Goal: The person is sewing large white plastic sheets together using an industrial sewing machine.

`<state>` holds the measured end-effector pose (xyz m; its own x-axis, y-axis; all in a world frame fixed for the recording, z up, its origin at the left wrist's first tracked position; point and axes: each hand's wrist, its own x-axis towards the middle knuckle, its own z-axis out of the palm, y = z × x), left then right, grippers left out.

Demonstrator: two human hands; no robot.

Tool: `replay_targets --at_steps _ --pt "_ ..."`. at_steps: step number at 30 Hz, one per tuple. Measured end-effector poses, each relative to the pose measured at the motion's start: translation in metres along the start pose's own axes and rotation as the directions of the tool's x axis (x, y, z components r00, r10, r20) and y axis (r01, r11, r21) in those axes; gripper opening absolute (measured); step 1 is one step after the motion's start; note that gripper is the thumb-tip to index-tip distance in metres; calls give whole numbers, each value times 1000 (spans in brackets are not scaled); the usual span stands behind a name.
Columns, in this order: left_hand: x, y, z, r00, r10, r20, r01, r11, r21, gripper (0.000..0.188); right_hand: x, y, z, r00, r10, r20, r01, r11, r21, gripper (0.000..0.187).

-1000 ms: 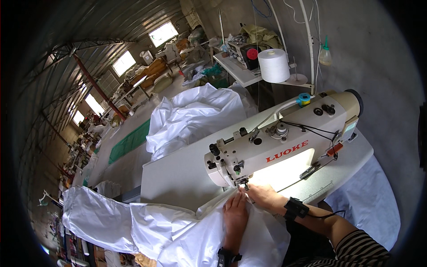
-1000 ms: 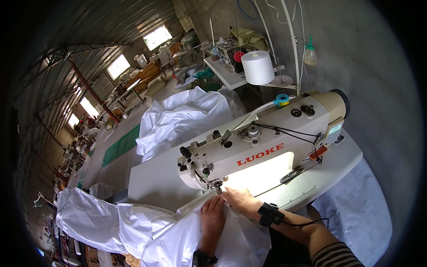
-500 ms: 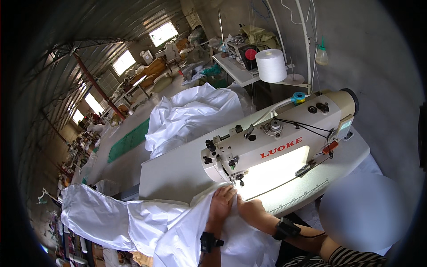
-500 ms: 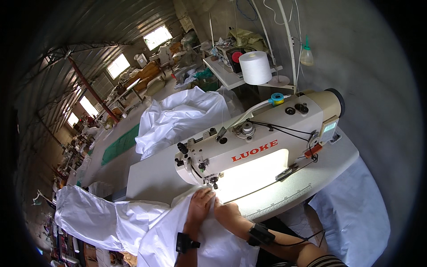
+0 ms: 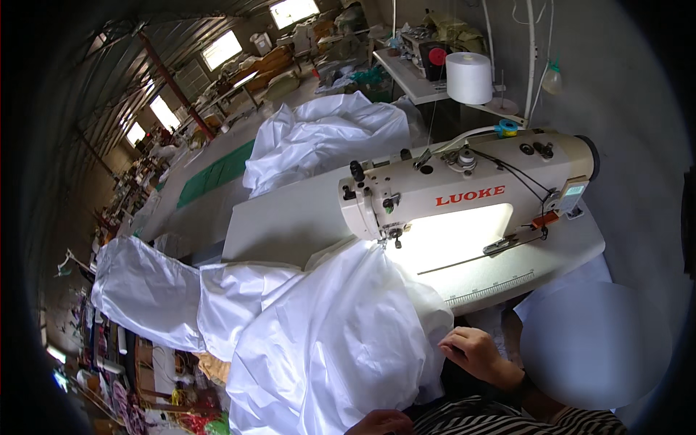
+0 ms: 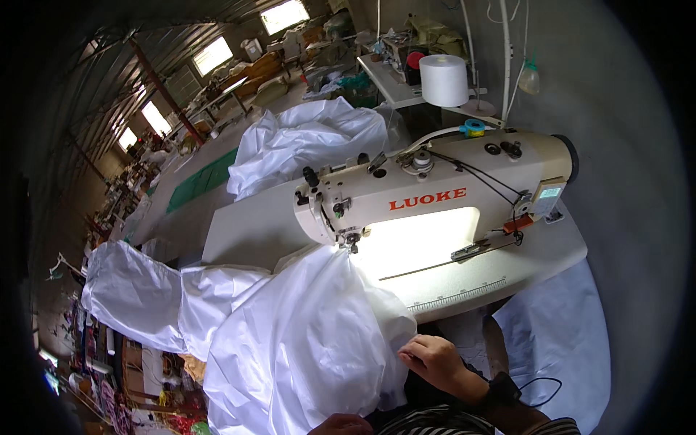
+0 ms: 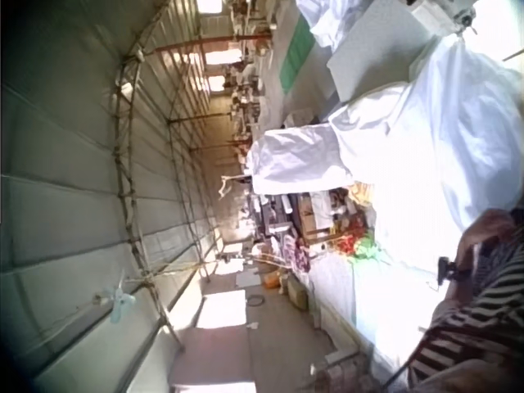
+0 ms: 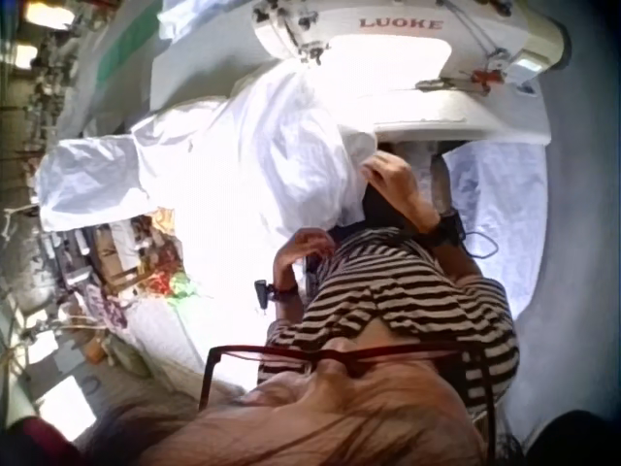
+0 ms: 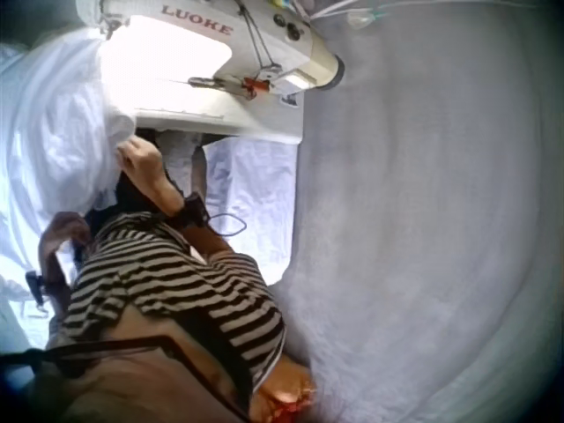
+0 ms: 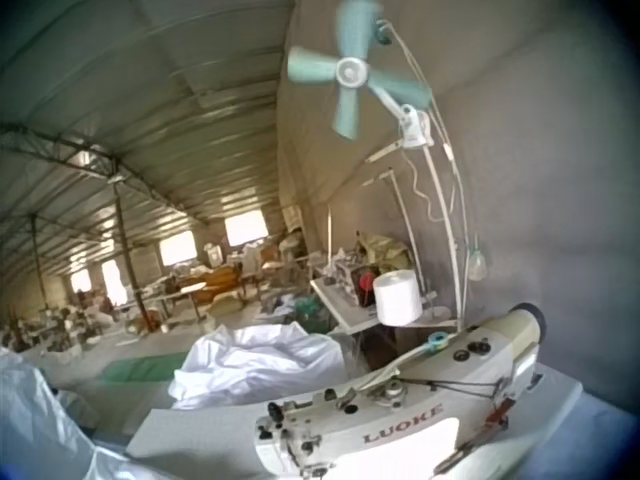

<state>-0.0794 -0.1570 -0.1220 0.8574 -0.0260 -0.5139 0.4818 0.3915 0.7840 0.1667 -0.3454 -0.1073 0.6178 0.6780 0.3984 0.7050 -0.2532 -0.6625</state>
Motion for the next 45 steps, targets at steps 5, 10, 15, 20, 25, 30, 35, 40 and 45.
replay_targets --at_steps 5,10,15,20,25,30,35,40,45 --pt "-25 -120 -68 729 -81 -679 62 997 -53 37 -41 -2 11 966 198 164 -229 953 200 20" --pt "-31 -156 -139 72 -133 -988 -491 858 -151 43 -35 -6 28 878 231 420 -310 942 131 33" --pt "-95 37 -204 -468 420 -778 -502 598 625 23 -36 -13 41 912 176 369 -249 955 159 26" --pt "-95 267 -295 -47 935 -350 -313 319 894 32 -31 -27 54 934 151 324 -224 954 199 31" --pt "36 304 -370 270 963 -25 285 -56 957 53 -42 -31 77 819 328 471 -474 848 235 43" --pt "68 178 -412 590 778 -217 506 -146 850 50 -54 -36 101 674 354 649 -663 677 320 61" --pt "-6 195 -256 241 869 -432 -226 483 846 29 -59 -12 129 705 439 557 -709 451 542 70" --pt "-17 67 -74 346 935 76 37 -95 995 52 -54 8 136 614 295 733 -760 474 445 30" --pt "14 33 -73 333 942 -46 412 -101 906 54 -60 -16 89 807 139 574 -482 716 504 21"
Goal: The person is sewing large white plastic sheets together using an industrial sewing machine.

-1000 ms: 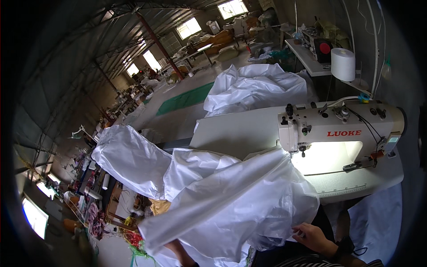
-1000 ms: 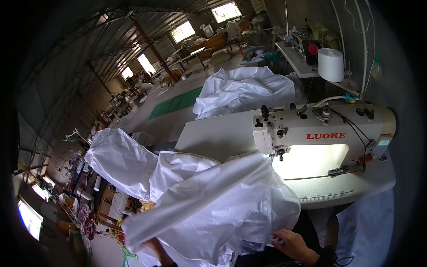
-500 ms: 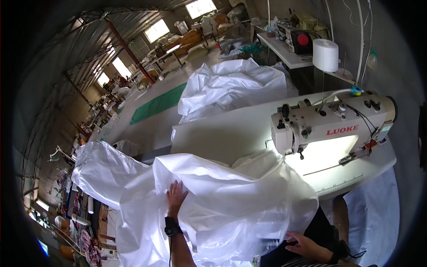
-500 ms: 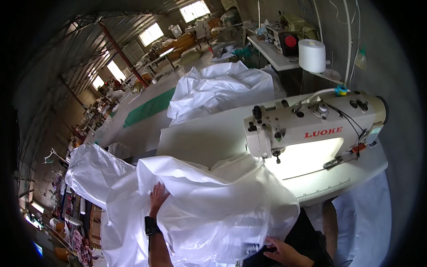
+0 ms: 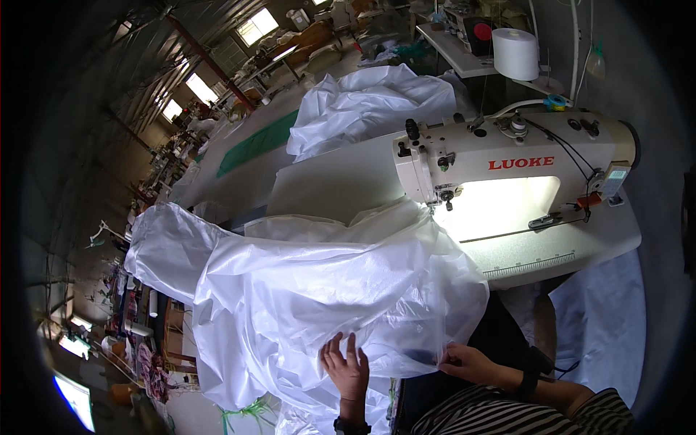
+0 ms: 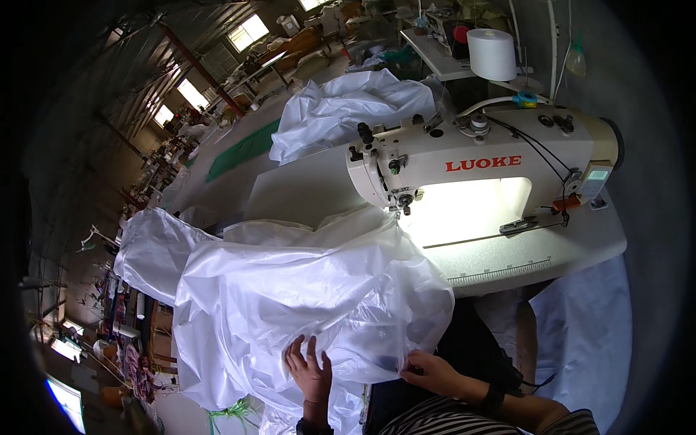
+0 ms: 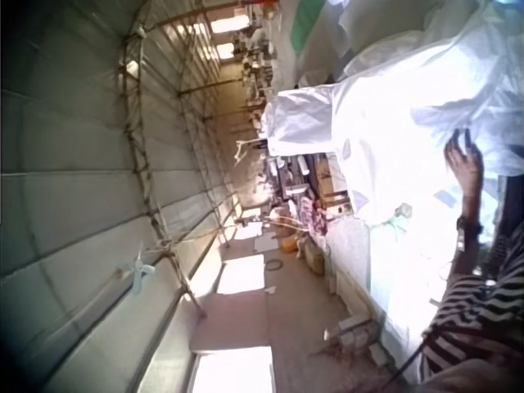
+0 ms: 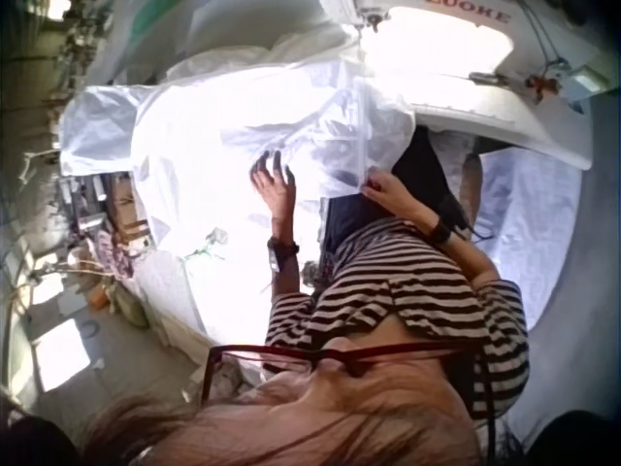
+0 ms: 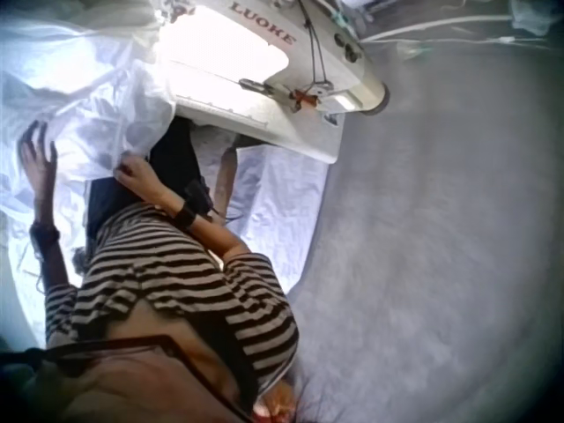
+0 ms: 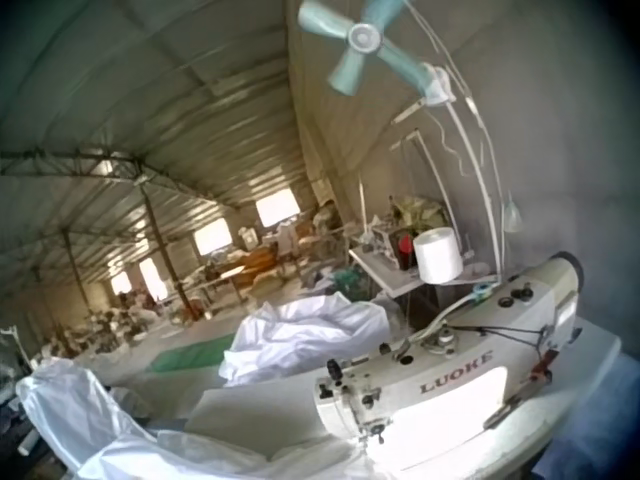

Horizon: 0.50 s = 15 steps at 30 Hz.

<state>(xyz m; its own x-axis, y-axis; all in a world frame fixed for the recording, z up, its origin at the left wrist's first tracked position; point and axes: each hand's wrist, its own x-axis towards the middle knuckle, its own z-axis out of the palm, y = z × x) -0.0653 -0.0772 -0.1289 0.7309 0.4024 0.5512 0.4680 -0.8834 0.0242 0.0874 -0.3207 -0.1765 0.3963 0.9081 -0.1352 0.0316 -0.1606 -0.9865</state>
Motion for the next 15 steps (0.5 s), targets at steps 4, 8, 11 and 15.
replay_targets --at_steps 4,8,11,15 --pt "5 -32 -23 992 -59 -113 83 972 218 47 -27 -25 0 1000 3 -8 1 892 451 15" --pt "24 -42 -51 967 -58 -247 128 951 280 35 -38 -6 8 1000 -22 19 1 678 735 14" --pt "30 -60 -64 997 -10 -73 18 994 110 27 -41 -16 13 998 -43 -38 57 631 774 20" --pt "9 -25 -113 704 -48 709 408 844 -348 24 -50 -53 16 982 -181 -53 181 824 537 13"
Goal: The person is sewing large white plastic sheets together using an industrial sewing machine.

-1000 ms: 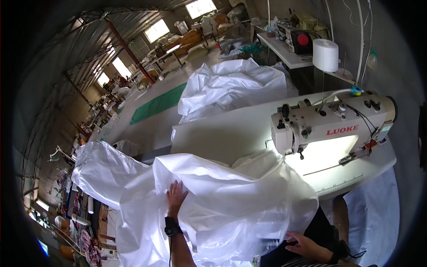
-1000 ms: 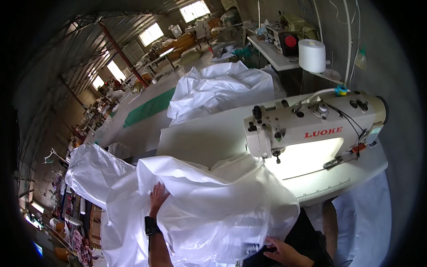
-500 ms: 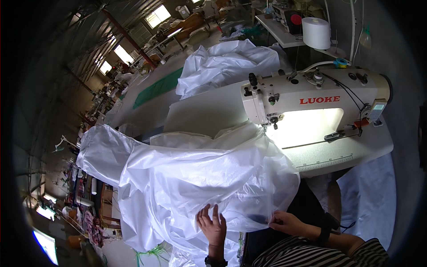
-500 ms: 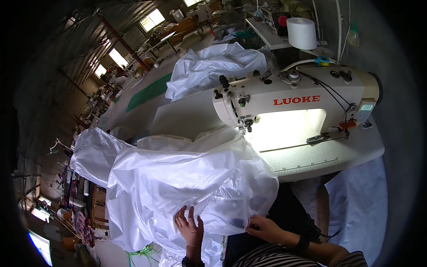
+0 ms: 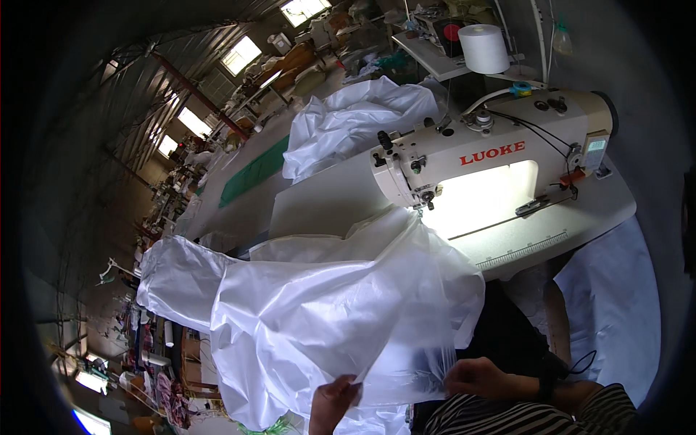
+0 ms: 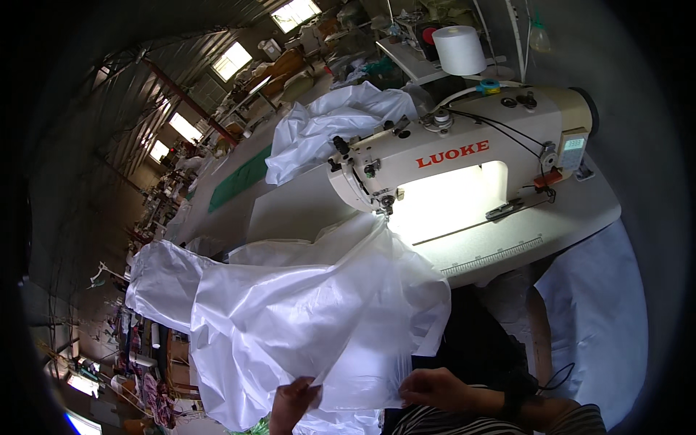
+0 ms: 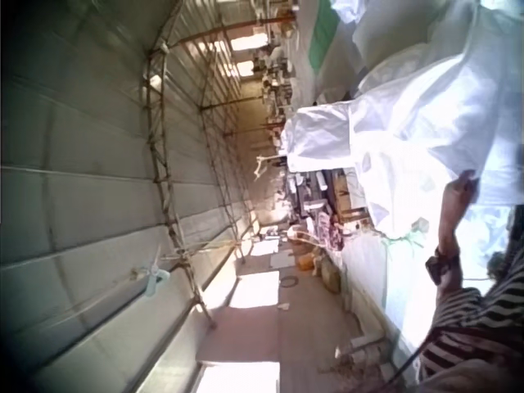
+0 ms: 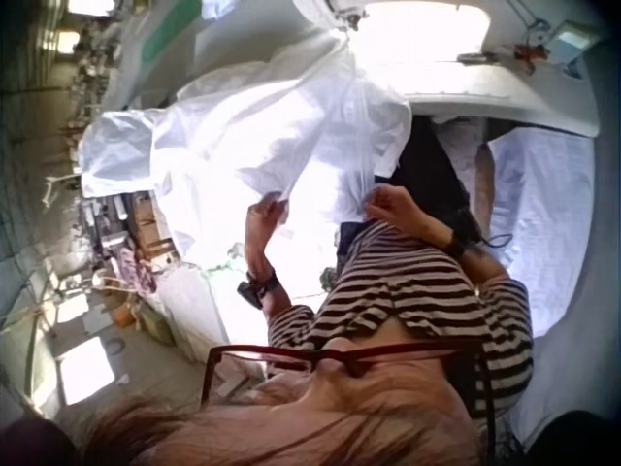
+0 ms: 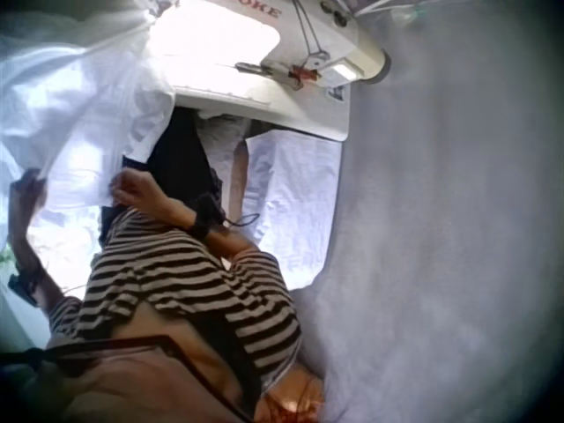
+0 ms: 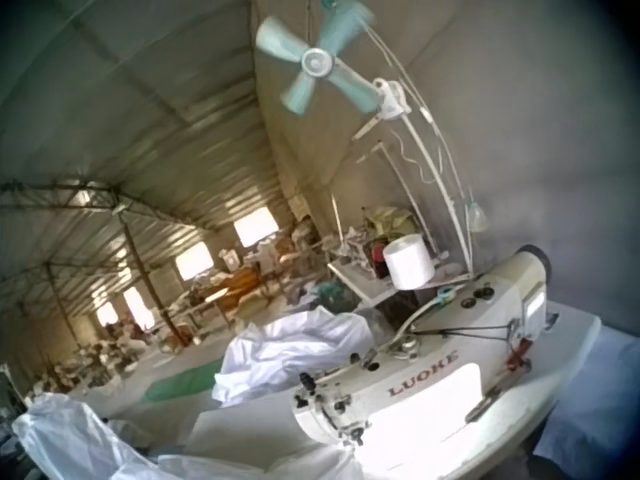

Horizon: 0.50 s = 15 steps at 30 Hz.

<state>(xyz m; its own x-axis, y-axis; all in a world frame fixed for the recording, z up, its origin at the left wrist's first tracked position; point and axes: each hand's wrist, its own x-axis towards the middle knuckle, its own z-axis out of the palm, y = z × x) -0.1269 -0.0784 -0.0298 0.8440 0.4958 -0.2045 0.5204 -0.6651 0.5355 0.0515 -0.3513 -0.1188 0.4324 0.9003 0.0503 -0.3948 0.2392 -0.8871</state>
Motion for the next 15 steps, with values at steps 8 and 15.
replay_targets --at_steps 8,15 --pt "-37 75 43 902 402 -160 -430 874 -227 15 -6 -12 36 880 -135 455 427 642 -637 23" --pt "-50 78 67 982 128 138 28 624 -781 17 -11 -13 67 811 -103 577 581 264 -770 15"
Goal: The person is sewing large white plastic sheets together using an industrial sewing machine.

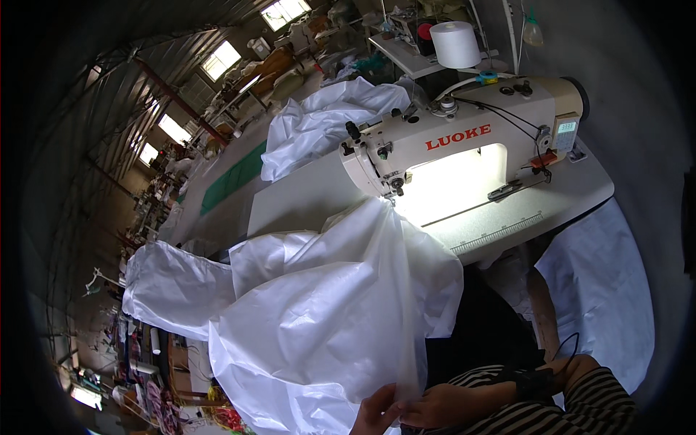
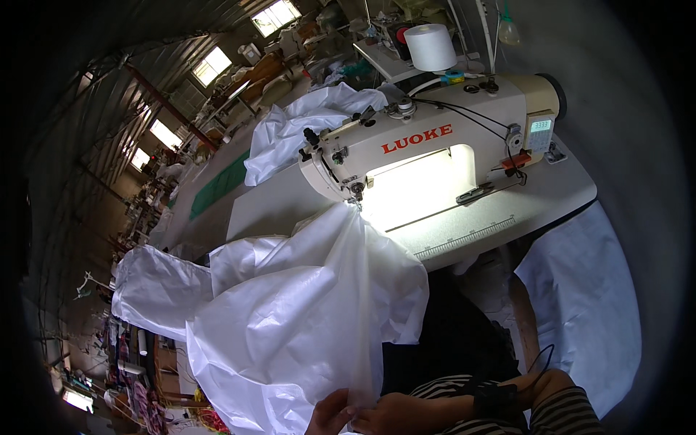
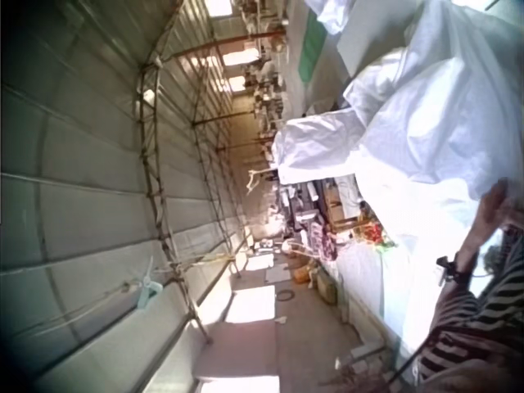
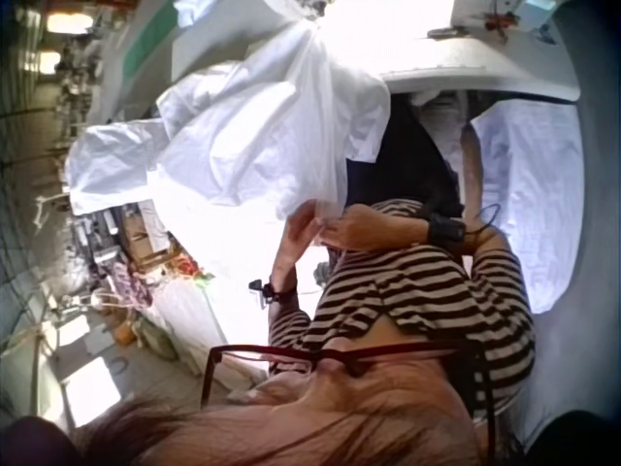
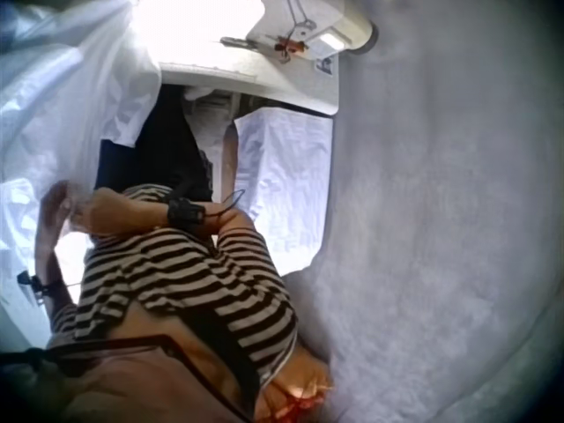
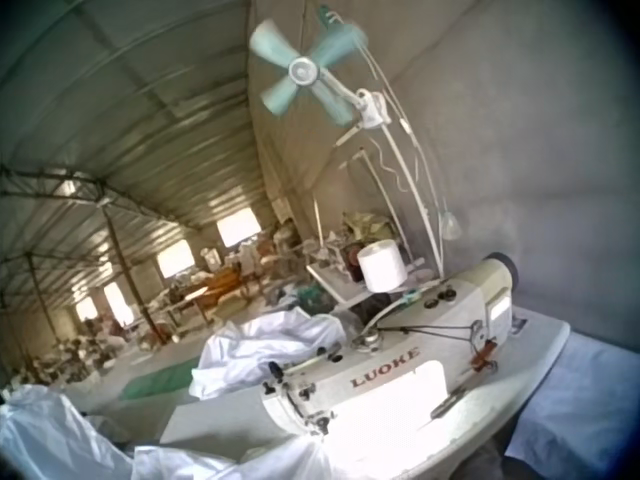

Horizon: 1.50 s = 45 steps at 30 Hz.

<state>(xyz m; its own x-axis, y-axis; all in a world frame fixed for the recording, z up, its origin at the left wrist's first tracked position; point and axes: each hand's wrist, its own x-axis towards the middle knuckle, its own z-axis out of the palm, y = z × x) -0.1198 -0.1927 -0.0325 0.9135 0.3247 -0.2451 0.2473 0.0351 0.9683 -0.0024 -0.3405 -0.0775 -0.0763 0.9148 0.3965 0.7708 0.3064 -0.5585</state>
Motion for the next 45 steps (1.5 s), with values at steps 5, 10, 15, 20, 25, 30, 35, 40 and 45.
replay_targets --at_steps 5,10,15,20,25,30,35,40,45 --pt "3 -32 1 990 38 -138 -15 986 169 13 -13 13 -1 989 117 -95 -95 972 216 21" --pt "1 -49 9 972 27 -232 -27 1000 1 10 -16 48 11 755 652 71 -477 472 741 29" --pt "-4 -53 5 926 91 -367 -128 989 -78 11 -24 47 5 725 626 286 -598 367 712 30" --pt "0 -43 5 829 141 -542 -153 988 22 21 -43 53 14 732 637 244 -597 427 679 29" --pt "-4 -42 15 906 179 -384 -234 967 -102 26 -34 48 12 784 594 181 -514 458 725 24" --pt "-9 -60 23 923 155 -353 -80 973 218 22 -18 39 3 856 517 22 -412 654 634 19" --pt "-10 -45 10 801 177 -572 -61 974 216 6 -28 55 3 814 558 164 -560 677 478 29" --pt "-14 -45 -7 801 139 -583 -72 988 138 16 -65 102 13 545 834 88 -838 540 77 46" --pt "-9 -36 -24 797 237 -556 -102 960 262 19 -76 176 68 618 701 -356 -679 705 207 55"
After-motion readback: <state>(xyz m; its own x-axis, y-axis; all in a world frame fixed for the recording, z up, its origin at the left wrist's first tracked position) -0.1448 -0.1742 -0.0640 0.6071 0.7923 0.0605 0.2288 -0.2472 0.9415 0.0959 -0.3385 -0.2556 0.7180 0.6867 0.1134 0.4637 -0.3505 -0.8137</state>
